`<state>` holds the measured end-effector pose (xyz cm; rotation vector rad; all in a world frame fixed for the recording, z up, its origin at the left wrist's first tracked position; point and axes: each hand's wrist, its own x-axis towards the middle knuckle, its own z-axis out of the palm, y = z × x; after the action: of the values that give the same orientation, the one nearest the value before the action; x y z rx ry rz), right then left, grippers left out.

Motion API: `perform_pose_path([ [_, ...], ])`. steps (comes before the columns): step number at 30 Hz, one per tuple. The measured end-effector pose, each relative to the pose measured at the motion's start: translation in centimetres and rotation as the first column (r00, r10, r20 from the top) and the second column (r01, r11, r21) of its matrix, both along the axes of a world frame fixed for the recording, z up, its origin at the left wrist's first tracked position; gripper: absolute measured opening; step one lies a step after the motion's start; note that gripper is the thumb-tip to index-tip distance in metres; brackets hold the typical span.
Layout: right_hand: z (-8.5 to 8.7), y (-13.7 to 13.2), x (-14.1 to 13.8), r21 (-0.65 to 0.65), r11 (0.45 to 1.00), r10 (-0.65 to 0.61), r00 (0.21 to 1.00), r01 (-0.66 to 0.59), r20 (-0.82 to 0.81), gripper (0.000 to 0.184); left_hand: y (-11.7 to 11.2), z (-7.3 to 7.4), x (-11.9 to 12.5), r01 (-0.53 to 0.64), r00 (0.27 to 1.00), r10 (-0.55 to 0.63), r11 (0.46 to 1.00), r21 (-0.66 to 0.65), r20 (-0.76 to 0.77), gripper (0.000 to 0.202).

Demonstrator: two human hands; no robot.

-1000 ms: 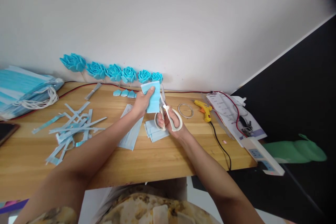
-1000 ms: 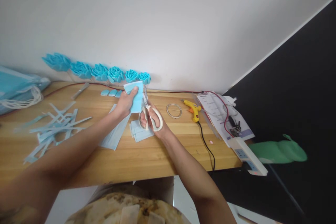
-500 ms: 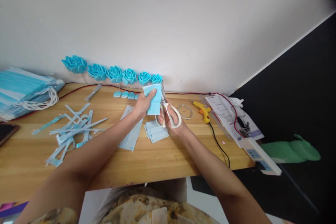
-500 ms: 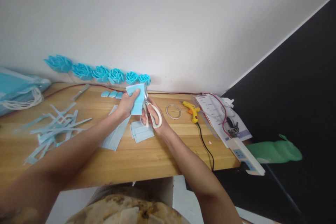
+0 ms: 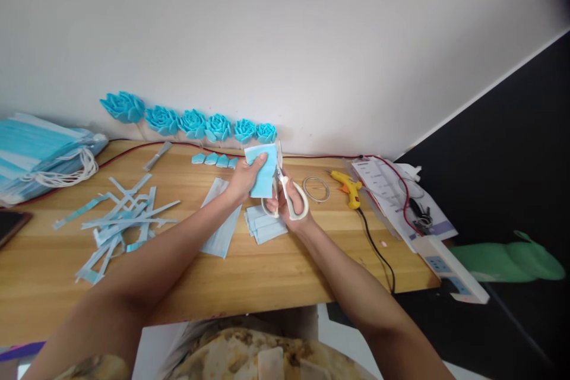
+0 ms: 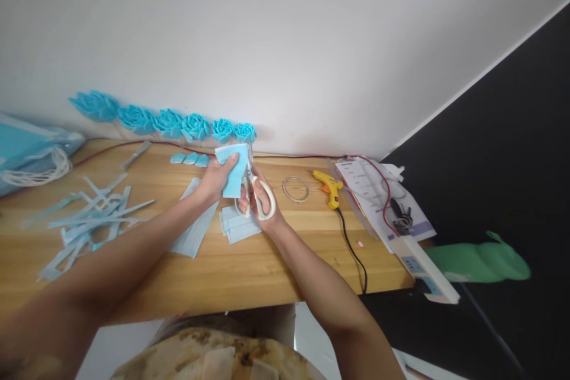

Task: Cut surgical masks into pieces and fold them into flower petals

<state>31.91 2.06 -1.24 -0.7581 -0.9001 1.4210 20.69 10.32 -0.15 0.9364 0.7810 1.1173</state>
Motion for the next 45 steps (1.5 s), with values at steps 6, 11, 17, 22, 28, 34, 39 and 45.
perform_pose_path([
  [6,0.3,-0.4,0.1,0.032,0.999,0.02,0.998,-0.018,-0.055,0.057,-0.2,0.0,0.1,0.007,1.0,-0.007,1.0,-0.017,-0.002,0.062],
  [11,0.5,-0.5,0.2,0.04,0.999,0.002,0.999,0.0,-0.037,0.065,-0.3,0.1,0.1,0.0,1.0,0.0,1.0,-0.019,-0.01,0.059],
  [17,0.8,-0.6,0.4,0.048,0.999,0.002,1.0,-0.001,-0.011,0.071,-0.3,0.6,0.2,-0.037,0.999,0.038,0.998,-0.042,0.002,0.061],
  [22,0.7,-0.5,0.6,0.047,0.999,-0.009,1.0,0.008,0.016,0.077,0.0,0.2,0.2,-0.071,0.997,0.071,0.997,-0.025,0.009,0.058],
  [28,0.9,-0.6,0.5,0.055,0.998,-0.013,1.0,0.013,0.009,0.067,0.2,0.2,0.1,-0.051,0.998,0.052,0.998,-0.035,0.03,0.054],
  [34,0.7,-0.4,0.7,0.038,0.995,0.092,0.995,-0.091,-0.024,0.059,0.4,0.3,-0.1,-0.067,0.997,0.067,0.998,-0.008,0.023,0.056],
  [39,0.6,-0.3,0.9,0.042,0.994,0.1,0.994,-0.099,-0.032,0.048,-0.1,0.0,-0.1,0.05,0.999,-0.05,0.999,0.009,-0.02,0.055],
  [45,0.8,-0.3,1.0,0.083,0.995,0.045,0.999,-0.046,0.022,0.042,-1.2,0.1,0.1,0.204,0.979,-0.204,0.979,0.001,0.001,0.05],
])
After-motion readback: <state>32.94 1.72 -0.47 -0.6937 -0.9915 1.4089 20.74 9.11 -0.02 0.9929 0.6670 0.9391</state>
